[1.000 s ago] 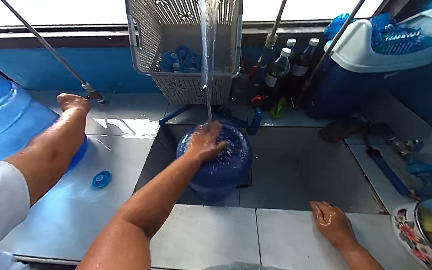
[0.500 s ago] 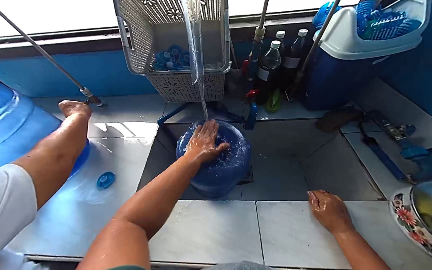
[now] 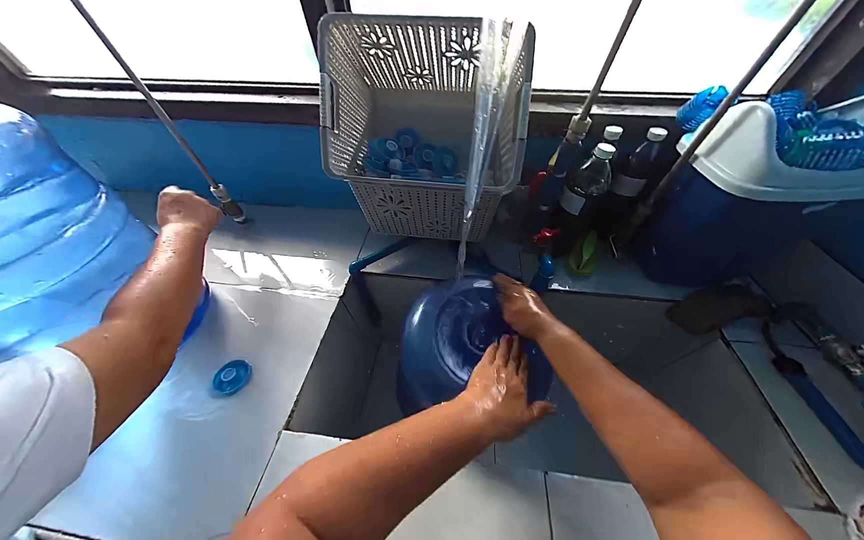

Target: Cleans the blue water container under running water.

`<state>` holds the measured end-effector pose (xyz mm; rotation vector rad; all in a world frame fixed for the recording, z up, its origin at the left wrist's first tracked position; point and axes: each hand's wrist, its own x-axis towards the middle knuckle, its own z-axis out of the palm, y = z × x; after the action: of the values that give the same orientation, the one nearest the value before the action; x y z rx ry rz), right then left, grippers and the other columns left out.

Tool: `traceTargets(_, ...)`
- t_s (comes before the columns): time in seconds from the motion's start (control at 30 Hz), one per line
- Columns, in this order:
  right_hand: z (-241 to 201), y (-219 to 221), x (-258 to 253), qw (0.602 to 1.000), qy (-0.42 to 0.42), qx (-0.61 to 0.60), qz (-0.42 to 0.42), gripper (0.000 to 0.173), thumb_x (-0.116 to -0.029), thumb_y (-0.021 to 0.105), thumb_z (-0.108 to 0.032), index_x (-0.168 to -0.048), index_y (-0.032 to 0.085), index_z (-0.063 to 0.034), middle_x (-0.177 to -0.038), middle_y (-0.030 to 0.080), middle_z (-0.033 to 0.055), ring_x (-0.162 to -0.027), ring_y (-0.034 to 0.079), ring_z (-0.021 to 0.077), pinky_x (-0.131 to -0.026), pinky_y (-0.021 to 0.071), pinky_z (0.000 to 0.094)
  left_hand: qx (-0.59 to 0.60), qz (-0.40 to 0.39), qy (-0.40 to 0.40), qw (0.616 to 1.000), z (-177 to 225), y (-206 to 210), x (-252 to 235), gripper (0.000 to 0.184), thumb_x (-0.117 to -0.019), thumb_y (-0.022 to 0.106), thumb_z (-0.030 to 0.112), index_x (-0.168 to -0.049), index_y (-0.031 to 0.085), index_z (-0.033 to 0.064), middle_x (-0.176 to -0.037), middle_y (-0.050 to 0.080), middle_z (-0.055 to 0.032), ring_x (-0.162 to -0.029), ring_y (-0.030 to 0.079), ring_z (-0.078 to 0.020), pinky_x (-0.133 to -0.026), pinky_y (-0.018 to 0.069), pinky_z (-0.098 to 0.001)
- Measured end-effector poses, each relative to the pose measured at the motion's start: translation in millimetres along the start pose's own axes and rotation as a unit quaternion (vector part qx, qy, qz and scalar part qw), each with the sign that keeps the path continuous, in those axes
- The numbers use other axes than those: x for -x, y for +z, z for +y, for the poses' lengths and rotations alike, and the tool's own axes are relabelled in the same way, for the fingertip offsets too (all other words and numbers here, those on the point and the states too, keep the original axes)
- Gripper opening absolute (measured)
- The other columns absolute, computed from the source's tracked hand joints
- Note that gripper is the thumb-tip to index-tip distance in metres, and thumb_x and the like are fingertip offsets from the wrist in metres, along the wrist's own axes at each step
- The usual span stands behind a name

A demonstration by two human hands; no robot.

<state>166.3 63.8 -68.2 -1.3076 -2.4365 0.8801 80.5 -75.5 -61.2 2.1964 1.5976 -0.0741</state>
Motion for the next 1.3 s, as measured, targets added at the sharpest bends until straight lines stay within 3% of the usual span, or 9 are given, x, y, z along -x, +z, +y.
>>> traceTargets(0.1, -64, 18, -36, 0.967, -0.058, -0.241, 0.051, 0.032, -0.1029, 0.043, 0.001, -0.12, 0.069, 0.0065, -0.117, 0.072, 0.0187, -0.108, 0.068, 0.0246, -0.099, 0.0521, 0.0427, 0.014, 0.043, -0.04, 0.998, -38, -15, -14, 0.073, -0.1076, 0.032, 0.052, -0.159, 0.031, 0.0007, -0.167, 0.027, -0.0191, -0.157, 0.015, -0.0344, -0.127, 0.0025, -0.0553)
traceTargets(0.17, -94, 23, -45, 0.871, 0.018, -0.487, 0.064, 0.023, -0.1027, 0.04, 0.0, -0.109, 0.062, 0.0076, -0.09, 0.069, 0.0115, -0.077, 0.069, 0.0144, -0.077, 0.0599, 0.0319, 0.022, 0.086, -0.031, 0.996, -41, -13, -11, 0.061, -0.1081, 0.036, 0.035, -0.157, 0.034, -0.0009, -0.165, 0.03, -0.0218, -0.157, 0.017, -0.0366, -0.126, 0.0038, -0.0568)
traceTargets(0.27, -111, 12, -34, 0.75, 0.111, -0.649, 0.055, 0.02, -0.1048, 0.037, 0.001, -0.105, 0.058, 0.0009, -0.084, 0.067, 0.0072, -0.071, 0.069, 0.0166, -0.07, 0.0614, 0.0328, 0.054, 0.163, -0.042, 0.984, -57, -19, -14, 0.056, -0.1038, 0.048, 0.034, -0.147, 0.051, -0.0002, -0.154, 0.047, -0.0222, -0.149, 0.036, -0.0367, -0.124, 0.0187, -0.0552)
traceTargets(0.37, -82, 6, 9, 0.82, 0.038, -0.569, -0.046, 0.034, -0.1015, 0.029, 0.002, -0.113, 0.061, 0.0042, -0.094, 0.07, 0.0103, -0.077, 0.068, 0.0171, -0.075, 0.0592, 0.0353, 0.081, 0.233, -0.096, 0.964, -80, -24, -26, 0.05, -0.0967, 0.063, 0.03, -0.141, 0.058, 0.006, -0.147, 0.055, -0.0189, -0.14, 0.047, -0.037, -0.115, 0.0355, -0.0591)
traceTargets(0.57, 22, -23, 117, 0.928, 0.04, -0.371, -0.023, 0.029, -0.0982, 0.037, 0.006, -0.1, 0.065, 0.0094, -0.083, 0.068, 0.0071, -0.064, 0.064, 0.0087, -0.063, 0.0564, 0.0261, 0.0, 0.2, -0.114, 0.973, -96, -25, -39, 0.085, -0.1015, 0.045, 0.061, -0.158, 0.033, -0.0009, -0.163, 0.029, -0.028, -0.152, 0.025, -0.0469, -0.122, 0.0169, -0.0647)
traceTargets(0.73, 125, -103, 184, 0.949, 0.203, -0.078, 0.229, 0.031, -0.1057, 0.045, -0.004, -0.127, 0.065, 0.0066, -0.125, 0.067, 0.0259, -0.116, 0.067, 0.0338, -0.104, 0.0511, 0.0465, -0.051, 0.225, -0.038, 0.972, -100, -14, -42, 0.1, -0.095, 0.035, 0.075, -0.158, 0.031, -0.0022, -0.163, 0.028, -0.029, -0.152, 0.023, -0.0498, -0.12, 0.0137, -0.0698)
traceTargets(0.83, 204, -156, 224, 0.886, 0.28, 0.119, 0.349, 0.036, -0.1017, 0.054, -0.007, -0.135, 0.061, 0.0047, -0.138, 0.058, 0.0304, -0.129, 0.056, 0.0466, -0.108, 0.0449, 0.06, 0.013, 0.221, -0.186, 0.957, -110, -29, -35, 0.09, -0.1031, 0.037, 0.063, -0.159, 0.023, -0.0053, -0.165, 0.017, -0.032, -0.154, 0.011, -0.0518, -0.118, 0.0059, -0.0741)
traceTargets(1.0, 275, -182, 230, 0.86, 0.369, 0.182, 0.303, 0.072, -0.1075, 0.049, -0.041, -0.158, 0.027, 0.0057, -0.163, 0.03, 0.03, -0.155, 0.022, 0.0429, -0.126, 0.0129, 0.0578, -0.034, 0.211, -0.182, 0.96, -114, -41, -34, 0.065, -0.1096, 0.031, 0.04, -0.162, 0.023, 0.0025, -0.166, 0.018, -0.03, -0.155, 0.008, -0.0507, -0.112, 0.0002, -0.0808)
traceTargets(1.3, 225, -140, 169, 0.894, 0.305, 0.109, 0.308, 0.082, -0.1037, 0.058, -0.031, -0.158, 0.015, 0.0135, -0.165, 0.011, 0.0381, -0.156, 0.01, 0.0504, -0.126, 0.0096, 0.0617, 0.13, 0.132, -0.275, 0.944, -84, -86, -50, 0.069, -0.0861, 0.079, 0.051, -0.133, 0.061, 0.0044, -0.132, 0.059, -0.0294, -0.126, 0.055, -0.0471, -0.103, 0.0428, -0.0669)
